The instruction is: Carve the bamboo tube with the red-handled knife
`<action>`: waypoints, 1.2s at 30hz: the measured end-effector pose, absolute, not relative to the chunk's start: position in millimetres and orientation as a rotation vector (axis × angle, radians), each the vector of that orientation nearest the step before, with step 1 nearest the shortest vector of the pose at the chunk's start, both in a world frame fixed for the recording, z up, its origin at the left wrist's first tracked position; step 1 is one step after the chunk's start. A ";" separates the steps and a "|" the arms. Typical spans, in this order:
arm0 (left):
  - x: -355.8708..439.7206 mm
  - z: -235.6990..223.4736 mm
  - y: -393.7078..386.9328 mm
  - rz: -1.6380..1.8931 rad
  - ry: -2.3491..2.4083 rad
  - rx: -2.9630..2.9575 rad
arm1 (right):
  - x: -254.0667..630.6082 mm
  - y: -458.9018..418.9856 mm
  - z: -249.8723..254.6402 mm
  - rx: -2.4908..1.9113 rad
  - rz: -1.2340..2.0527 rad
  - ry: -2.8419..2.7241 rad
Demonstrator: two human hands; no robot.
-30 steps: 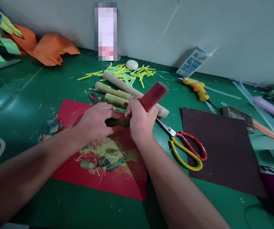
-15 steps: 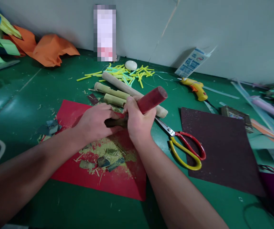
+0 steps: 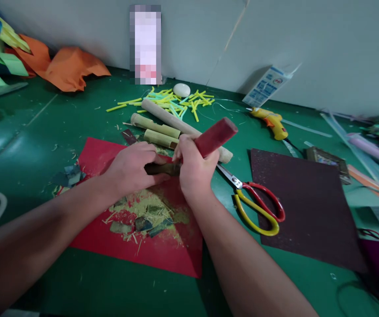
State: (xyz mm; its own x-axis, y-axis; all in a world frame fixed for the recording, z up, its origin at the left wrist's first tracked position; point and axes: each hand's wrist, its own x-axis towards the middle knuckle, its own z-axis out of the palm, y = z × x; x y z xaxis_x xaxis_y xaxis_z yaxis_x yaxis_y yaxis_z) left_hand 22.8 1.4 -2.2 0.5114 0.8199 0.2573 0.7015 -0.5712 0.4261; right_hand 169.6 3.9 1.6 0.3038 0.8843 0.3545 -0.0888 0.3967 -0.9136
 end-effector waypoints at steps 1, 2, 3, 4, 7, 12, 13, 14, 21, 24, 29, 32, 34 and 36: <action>22.8 -2.5 1.4 0.643 1.286 2.491 | 169.6 5.2 1.8 -0.939 0.784 -1.054; 22.7 -2.6 1.4 0.650 1.285 2.496 | 169.5 6.2 1.9 -0.944 0.773 -1.064; 22.7 -2.7 1.3 0.656 1.284 2.501 | 169.4 6.8 1.8 -0.954 0.759 -1.077; 22.6 -2.7 1.3 0.659 1.282 2.505 | 169.4 7.2 1.8 -0.963 0.744 -1.088; 22.6 -2.1 1.1 0.650 1.283 2.507 | 169.5 6.8 1.2 -0.975 0.707 -1.121; 22.5 -2.4 1.1 0.665 1.279 2.515 | 169.5 6.1 0.0 -0.985 0.695 -1.151; 22.4 -2.8 1.2 0.674 1.276 2.519 | 169.4 6.1 -0.2 -0.998 0.694 -1.155; 22.4 -3.1 1.2 0.682 1.272 2.521 | 169.4 6.1 -0.3 -1.008 0.693 -1.158; 23.3 -1.5 0.9 0.626 1.283 2.496 | 168.9 3.3 -0.7 -1.032 0.645 -1.193; 23.1 -0.7 1.0 0.628 1.270 2.482 | 167.4 1.9 -1.4 -1.027 0.625 -1.209; 22.1 0.6 -0.5 0.609 1.233 2.525 | 164.4 1.3 2.0 -1.010 0.676 -1.182; 21.7 0.7 -1.2 0.616 1.246 2.515 | 166.3 0.6 4.8 -1.012 0.800 -1.185; 21.4 -0.2 -0.5 0.617 1.253 2.508 | 169.3 1.1 4.9 -0.981 0.884 -1.186; 21.2 -1.8 0.8 0.632 1.242 2.524 | 172.5 3.2 3.7 -0.898 0.890 -1.129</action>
